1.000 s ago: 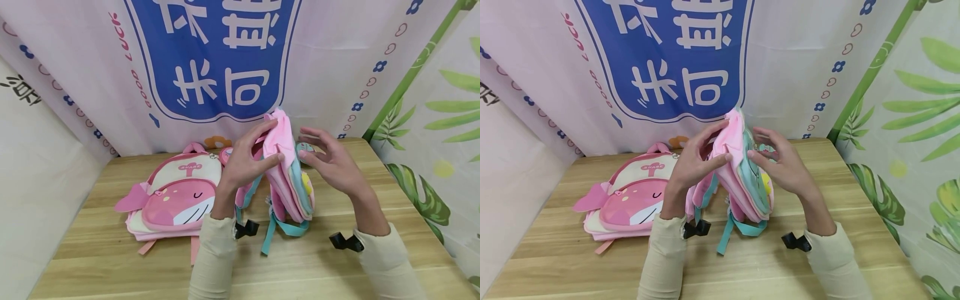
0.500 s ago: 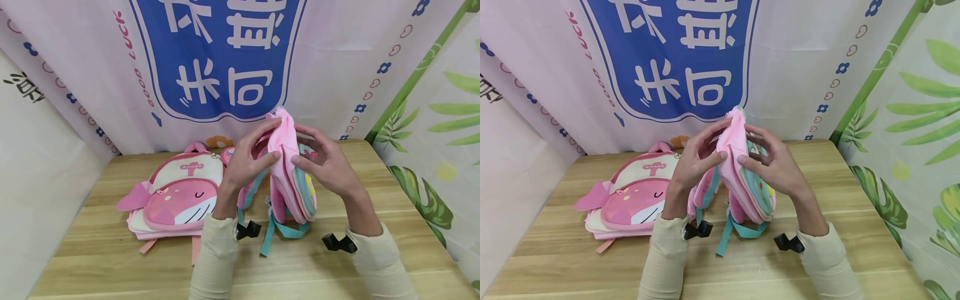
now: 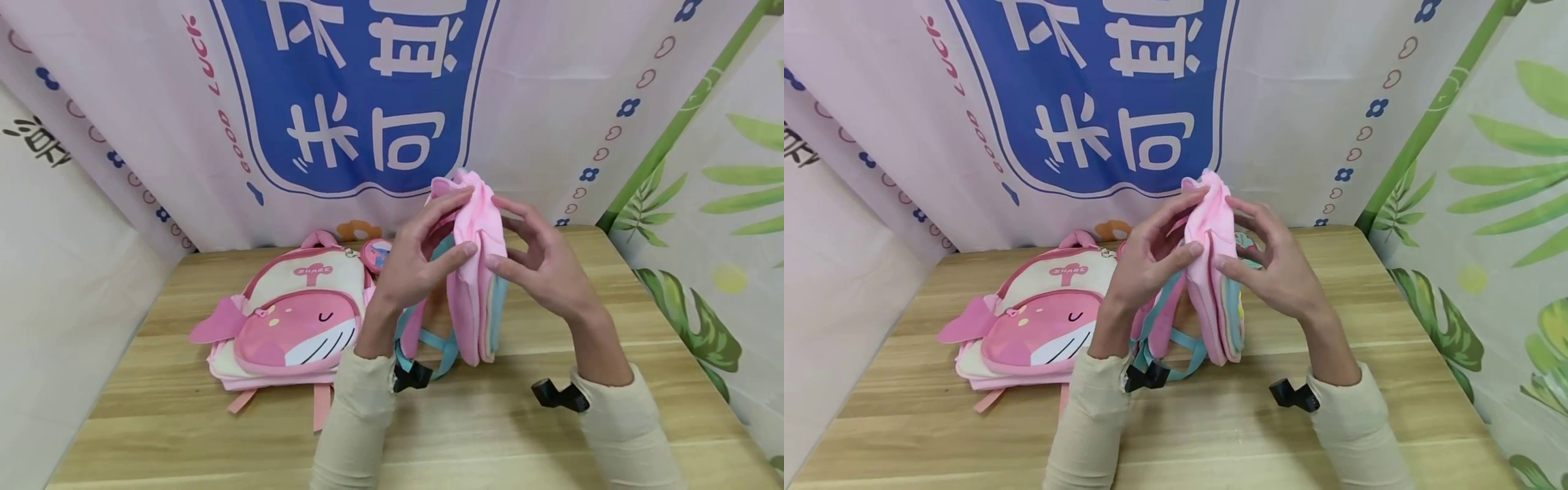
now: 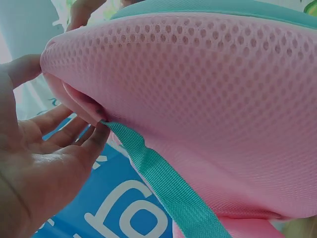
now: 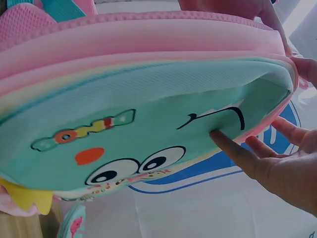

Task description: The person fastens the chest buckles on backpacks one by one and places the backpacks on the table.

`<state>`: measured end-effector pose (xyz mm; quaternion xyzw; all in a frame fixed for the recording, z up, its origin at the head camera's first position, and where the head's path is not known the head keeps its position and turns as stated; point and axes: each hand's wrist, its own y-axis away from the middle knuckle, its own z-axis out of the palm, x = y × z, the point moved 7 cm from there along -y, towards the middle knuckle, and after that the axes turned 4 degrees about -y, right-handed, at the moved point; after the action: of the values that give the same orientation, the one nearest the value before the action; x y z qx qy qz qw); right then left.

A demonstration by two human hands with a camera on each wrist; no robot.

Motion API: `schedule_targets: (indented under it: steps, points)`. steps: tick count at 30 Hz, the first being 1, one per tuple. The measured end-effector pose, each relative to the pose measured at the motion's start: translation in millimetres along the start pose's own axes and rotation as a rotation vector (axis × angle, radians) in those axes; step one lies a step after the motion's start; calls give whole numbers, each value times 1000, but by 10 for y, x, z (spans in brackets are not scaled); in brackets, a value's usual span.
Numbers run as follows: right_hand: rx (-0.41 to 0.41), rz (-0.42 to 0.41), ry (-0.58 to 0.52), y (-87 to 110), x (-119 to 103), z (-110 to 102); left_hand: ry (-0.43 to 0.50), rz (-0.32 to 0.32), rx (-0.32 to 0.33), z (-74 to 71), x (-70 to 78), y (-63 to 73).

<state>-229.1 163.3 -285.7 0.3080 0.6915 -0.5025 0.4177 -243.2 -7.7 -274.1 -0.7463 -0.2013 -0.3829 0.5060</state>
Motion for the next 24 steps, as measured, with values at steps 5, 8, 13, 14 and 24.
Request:
schedule_targets:
  steps: [5,8,13,14,24]
  points:
    - [23,-44,22,38,-74,-91,-11,-26,-10,85,-41,-29]
    - [34,-66,0,68,-101,-137,-33,-45,6,114,-64,-37]
    - [56,-105,-32,110,-137,-212,-47,-33,13,133,-63,-34]
    - [61,-114,-37,118,-144,-229,-46,-28,12,132,-59,-32]
    - [86,-114,-37,189,-156,-342,-92,-59,-41,183,-121,-35]
